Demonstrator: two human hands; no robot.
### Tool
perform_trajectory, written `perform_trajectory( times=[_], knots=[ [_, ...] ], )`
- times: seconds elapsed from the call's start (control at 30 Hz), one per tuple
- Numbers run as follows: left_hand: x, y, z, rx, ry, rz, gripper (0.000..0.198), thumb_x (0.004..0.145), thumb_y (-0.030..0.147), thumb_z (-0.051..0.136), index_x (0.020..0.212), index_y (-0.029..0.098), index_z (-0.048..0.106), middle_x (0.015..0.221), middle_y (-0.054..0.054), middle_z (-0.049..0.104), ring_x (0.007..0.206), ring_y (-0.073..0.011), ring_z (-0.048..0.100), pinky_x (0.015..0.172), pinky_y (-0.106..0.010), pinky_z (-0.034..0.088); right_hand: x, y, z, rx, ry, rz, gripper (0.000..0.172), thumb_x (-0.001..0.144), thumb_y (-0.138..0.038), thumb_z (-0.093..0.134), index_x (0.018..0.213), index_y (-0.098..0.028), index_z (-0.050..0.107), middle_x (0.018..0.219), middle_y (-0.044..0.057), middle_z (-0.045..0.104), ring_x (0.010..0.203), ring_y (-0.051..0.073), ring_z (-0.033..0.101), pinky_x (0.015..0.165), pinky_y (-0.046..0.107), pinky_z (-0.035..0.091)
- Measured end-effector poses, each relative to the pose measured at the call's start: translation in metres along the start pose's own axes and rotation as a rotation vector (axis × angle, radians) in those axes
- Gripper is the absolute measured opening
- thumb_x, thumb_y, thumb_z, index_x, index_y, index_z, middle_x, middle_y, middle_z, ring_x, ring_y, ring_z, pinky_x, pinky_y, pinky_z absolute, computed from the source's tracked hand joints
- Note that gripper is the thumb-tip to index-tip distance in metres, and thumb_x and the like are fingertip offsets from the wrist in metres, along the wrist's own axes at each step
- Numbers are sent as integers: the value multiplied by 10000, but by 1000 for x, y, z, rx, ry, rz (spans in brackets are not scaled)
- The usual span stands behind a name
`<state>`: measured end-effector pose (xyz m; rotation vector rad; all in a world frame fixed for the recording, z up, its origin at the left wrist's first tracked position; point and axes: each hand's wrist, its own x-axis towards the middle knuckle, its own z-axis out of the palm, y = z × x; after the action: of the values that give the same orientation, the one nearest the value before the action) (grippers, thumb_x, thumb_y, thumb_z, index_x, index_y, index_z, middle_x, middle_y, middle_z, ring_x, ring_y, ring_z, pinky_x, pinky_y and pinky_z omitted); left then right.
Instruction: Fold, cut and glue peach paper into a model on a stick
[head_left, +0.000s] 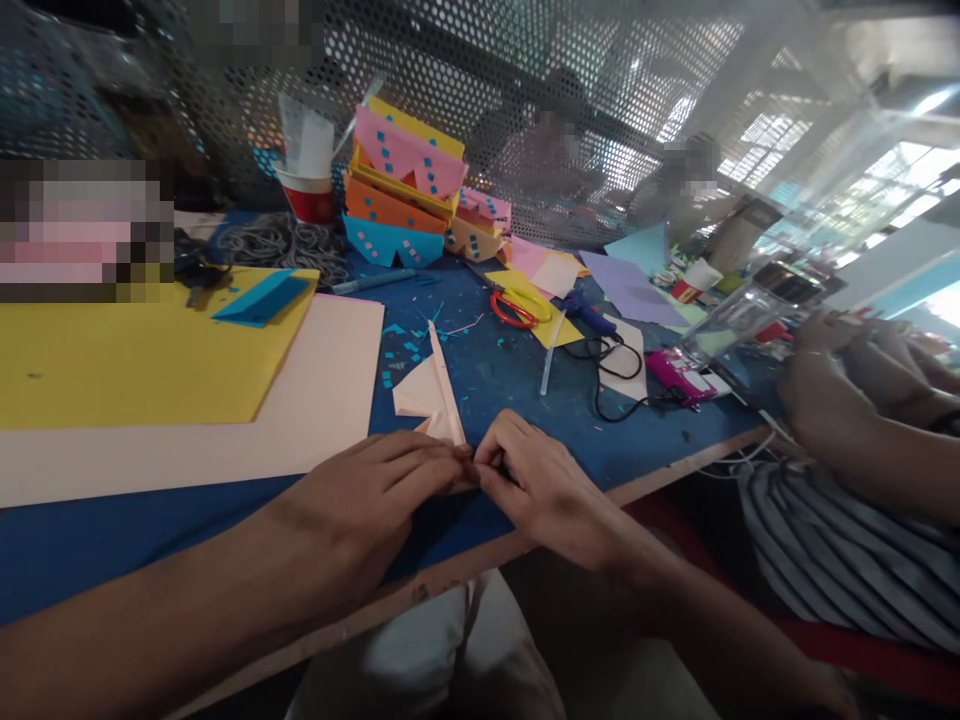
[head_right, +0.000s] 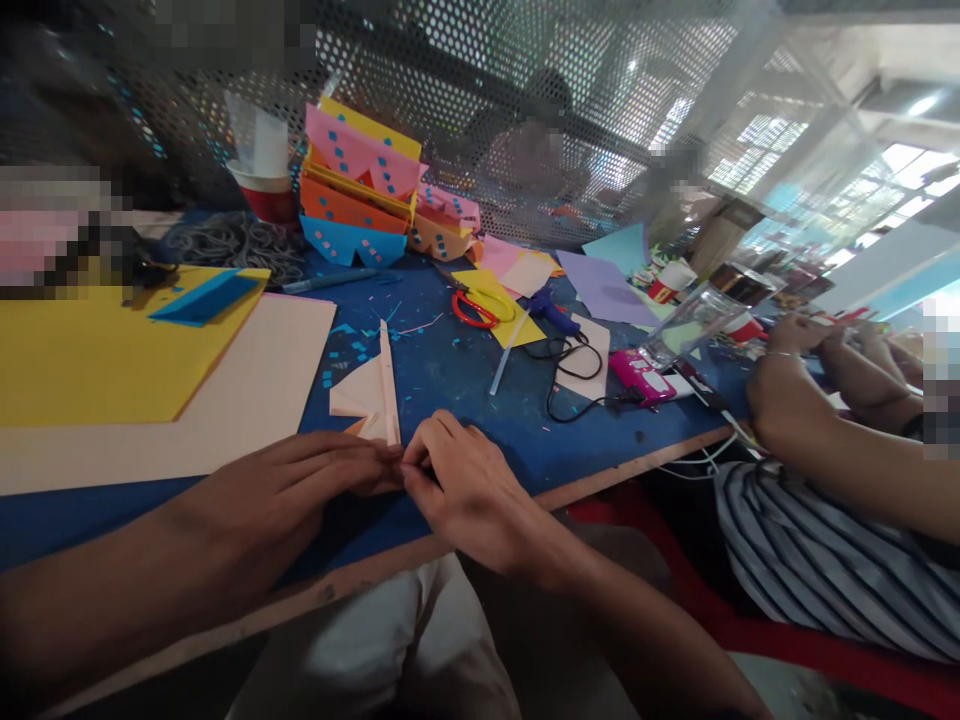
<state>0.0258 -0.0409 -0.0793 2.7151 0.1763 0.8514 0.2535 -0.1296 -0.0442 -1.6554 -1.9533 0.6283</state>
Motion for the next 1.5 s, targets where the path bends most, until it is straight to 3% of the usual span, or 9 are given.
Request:
perform_trajectory(
  times=[0.4,0.63,0.87,1.1,1.3,1.43,1.5],
  knots=[
    [-8,-20,9,21,-43,77,639,824,73,541,1447,208,591,1454,-106,710,1281,-269,674,1083,-439,585,2,-3,-3,11,-16,25,124,1019,-205,687,945,-227,591,938,-24,642,823,142,578,773,304,403],
    [-6,-20,7,14,-87,93,579,834,29,492,1361,217,644,1459,-98,707,1346,-251,644,1137,-450,549,4,4,2,7,11,-28,128,1011,-194,673,934,-223,575,953,-14,653,847,147,606,790,313,412],
    [-3,-23,5,38,-71,133,589,831,40,519,1377,217,652,1437,-105,720,1294,-250,674,1124,-441,553,5,9,2,169,34,49,92,986,-214,688,937,-220,610,896,-27,622,781,131,567,736,282,428],
    [-6,-20,6,51,-66,103,689,789,11,493,1438,217,598,1463,-89,698,1322,-250,641,1138,-466,545,5,4,-1,70,-18,-9,91,981,-155,695,963,-221,635,925,-23,637,792,123,582,758,277,437],
    [-11,-23,6,58,-108,99,640,833,43,501,1425,256,622,1490,-74,686,1355,-259,622,1183,-477,507,7,1,-2,55,-51,8,93,996,-194,703,949,-216,626,981,-1,681,860,134,648,800,289,477],
    [-11,-21,4,72,-138,93,672,825,80,559,1466,275,598,1488,-79,689,1361,-274,625,1193,-488,499,14,2,-17,78,-151,-5,16,1003,-228,689,998,-215,681,958,-5,714,825,132,643,759,273,475],
    [-11,-18,3,80,-119,74,636,826,106,587,1440,269,617,1518,-86,669,1360,-287,628,1217,-499,473,29,8,-33,54,-117,-42,95,1042,-269,631,1043,-220,712,978,-4,740,847,137,659,768,269,481]
  ],
)
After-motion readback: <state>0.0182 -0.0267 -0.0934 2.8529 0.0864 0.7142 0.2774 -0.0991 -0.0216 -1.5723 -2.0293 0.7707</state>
